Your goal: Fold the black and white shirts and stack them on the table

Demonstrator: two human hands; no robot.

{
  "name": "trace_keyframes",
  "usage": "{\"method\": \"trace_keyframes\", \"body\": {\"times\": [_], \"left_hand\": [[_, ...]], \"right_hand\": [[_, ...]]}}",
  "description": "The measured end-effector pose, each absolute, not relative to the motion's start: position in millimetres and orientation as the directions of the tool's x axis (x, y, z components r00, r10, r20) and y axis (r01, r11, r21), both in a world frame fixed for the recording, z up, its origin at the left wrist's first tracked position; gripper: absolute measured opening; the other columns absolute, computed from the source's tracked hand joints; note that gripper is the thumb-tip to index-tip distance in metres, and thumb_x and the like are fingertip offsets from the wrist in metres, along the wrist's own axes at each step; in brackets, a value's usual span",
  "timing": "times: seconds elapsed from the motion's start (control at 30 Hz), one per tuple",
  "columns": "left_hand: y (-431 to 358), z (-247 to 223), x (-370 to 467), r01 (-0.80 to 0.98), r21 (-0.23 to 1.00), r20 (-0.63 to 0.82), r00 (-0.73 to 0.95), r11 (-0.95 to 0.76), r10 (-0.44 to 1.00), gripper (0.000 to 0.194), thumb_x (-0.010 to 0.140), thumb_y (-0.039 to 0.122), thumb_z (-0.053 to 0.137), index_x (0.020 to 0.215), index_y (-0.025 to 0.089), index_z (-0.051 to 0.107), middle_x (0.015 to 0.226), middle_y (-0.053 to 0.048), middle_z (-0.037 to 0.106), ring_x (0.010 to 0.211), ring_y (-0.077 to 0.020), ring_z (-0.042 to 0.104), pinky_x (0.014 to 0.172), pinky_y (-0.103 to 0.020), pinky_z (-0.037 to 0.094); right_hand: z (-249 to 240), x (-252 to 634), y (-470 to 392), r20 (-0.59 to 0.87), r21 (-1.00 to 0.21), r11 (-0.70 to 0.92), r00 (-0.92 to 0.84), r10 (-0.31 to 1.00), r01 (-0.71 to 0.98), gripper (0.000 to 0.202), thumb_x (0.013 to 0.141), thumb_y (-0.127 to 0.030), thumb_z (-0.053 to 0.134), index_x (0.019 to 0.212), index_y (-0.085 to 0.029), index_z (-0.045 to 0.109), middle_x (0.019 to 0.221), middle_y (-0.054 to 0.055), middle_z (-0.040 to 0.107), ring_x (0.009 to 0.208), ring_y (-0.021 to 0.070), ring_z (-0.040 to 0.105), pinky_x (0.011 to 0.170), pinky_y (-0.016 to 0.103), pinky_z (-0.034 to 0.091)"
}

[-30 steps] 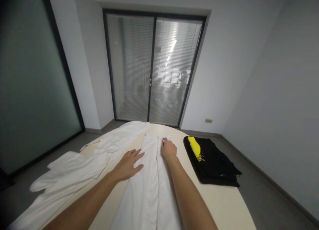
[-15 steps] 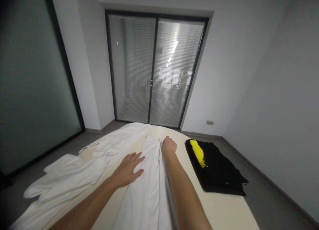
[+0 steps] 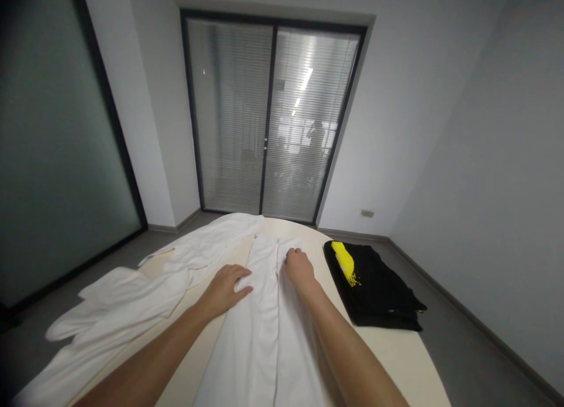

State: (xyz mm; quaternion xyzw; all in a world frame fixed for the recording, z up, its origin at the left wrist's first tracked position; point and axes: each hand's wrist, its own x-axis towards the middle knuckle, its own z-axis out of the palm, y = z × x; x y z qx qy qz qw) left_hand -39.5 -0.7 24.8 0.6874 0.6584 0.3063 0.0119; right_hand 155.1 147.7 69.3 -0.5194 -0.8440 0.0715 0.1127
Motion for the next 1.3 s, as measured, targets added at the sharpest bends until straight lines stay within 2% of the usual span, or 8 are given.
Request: {"method": "trace_keyframes", "body": {"times": [0.17,0.37,0.5,0.67,0.77,0.83,1.03,1.3], "left_hand": [[-1.1,18.1,-38.4,0.906,0.401,0.367,-0.028,-0.132,0.930,0.038,0.090,0.027,0.053,0.127,0.024,0.060,0.134,-0.005,0.062,0.131,-0.0298,0.047,0.115,-0.051,0.027],[-8.6,23.7,-33.4,0.904,0.372,0.471,0.012,-0.211,0.882,0.041,0.082,0.020,0.058,0.122,0.022,0.062,0.130,-0.009,0.063,0.122,-0.0260,0.054,0.110,-0.046,0.037],[-16.1,30.7,-26.4,0.886,0.371,0.445,0.094,-0.279,0.891,0.036,0.086,0.026,0.057,0.122,0.024,0.062,0.122,-0.006,0.068,0.114,-0.0245,0.059,0.111,-0.048,0.034],[-14.8,25.0,-26.1,0.902,0.352,0.316,0.138,-0.251,0.939,0.044,0.090,0.035,0.056,0.133,0.027,0.056,0.142,-0.006,0.056,0.132,-0.0247,0.048,0.119,-0.055,0.019],[-13.1,22.0,-27.7,0.908,0.336,0.289,0.153,-0.249,0.945,0.048,0.091,0.040,0.054,0.138,0.029,0.053,0.147,-0.006,0.051,0.137,-0.0246,0.043,0.119,-0.055,0.016],[-13.3,21.7,-27.8,0.910,0.325,0.283,0.168,-0.259,0.944,0.049,0.091,0.044,0.055,0.138,0.030,0.053,0.149,-0.006,0.049,0.138,-0.0258,0.041,0.119,-0.055,0.016],[-14.8,20.8,-25.4,0.921,0.300,0.270,0.168,-0.248,0.948,0.050,0.091,0.048,0.055,0.138,0.030,0.054,0.151,-0.007,0.047,0.140,-0.0287,0.039,0.119,-0.055,0.018],[-12.0,15.2,-26.0,0.926,0.279,0.264,0.182,-0.256,0.947,0.049,0.092,0.049,0.053,0.137,0.030,0.054,0.151,-0.006,0.045,0.140,-0.0279,0.038,0.119,-0.054,0.019]], "right_hand": [[58.0,181.3,100.2,-0.044,-0.217,0.540,-0.561,0.827,0.813,0.051,0.095,-0.050,0.039,0.127,-0.013,0.055,0.125,0.019,0.061,0.115,0.0326,0.058,0.094,0.041,0.042],[36.0,181.0,91.9,-0.109,-0.152,0.436,-0.453,0.885,0.887,0.076,0.096,-0.056,0.027,0.156,-0.011,0.020,0.163,0.015,0.014,0.148,0.0375,0.014,0.115,0.056,0.016],[27.7,176.0,112.2,-0.101,-0.180,0.402,-0.423,0.900,0.898,0.075,0.097,-0.057,0.021,0.158,-0.013,0.013,0.165,0.011,0.006,0.151,0.0326,0.005,0.117,0.055,0.004],[36.5,185.3,116.4,0.052,-0.244,0.474,-0.476,0.878,0.846,0.070,0.096,-0.054,0.033,0.152,-0.013,0.030,0.162,0.014,0.020,0.149,0.0308,0.016,0.117,0.052,0.005],[52.7,194.8,94.4,0.206,-0.221,0.514,-0.476,0.855,0.829,0.056,0.091,-0.055,0.045,0.124,-0.012,0.059,0.144,0.018,0.047,0.135,0.0311,0.039,0.112,0.046,0.020],[64.1,200.8,73.8,0.167,-0.179,0.513,-0.488,0.857,0.839,0.047,0.085,-0.055,0.053,0.102,-0.013,0.067,0.123,0.019,0.060,0.118,0.0324,0.051,0.101,0.044,0.032],[75.7,218.0,30.4,-0.017,-0.135,0.538,-0.544,0.839,0.832,0.027,0.081,-0.037,0.055,0.079,-0.015,0.070,0.094,0.014,0.069,0.094,0.0289,0.062,0.090,0.044,0.032],[75.7,231.9,36.6,-0.008,-0.353,0.566,-0.607,0.794,0.745,0.022,0.087,-0.030,0.050,0.077,-0.018,0.066,0.079,0.006,0.072,0.073,0.0174,0.062,0.071,0.029,0.034]]}}
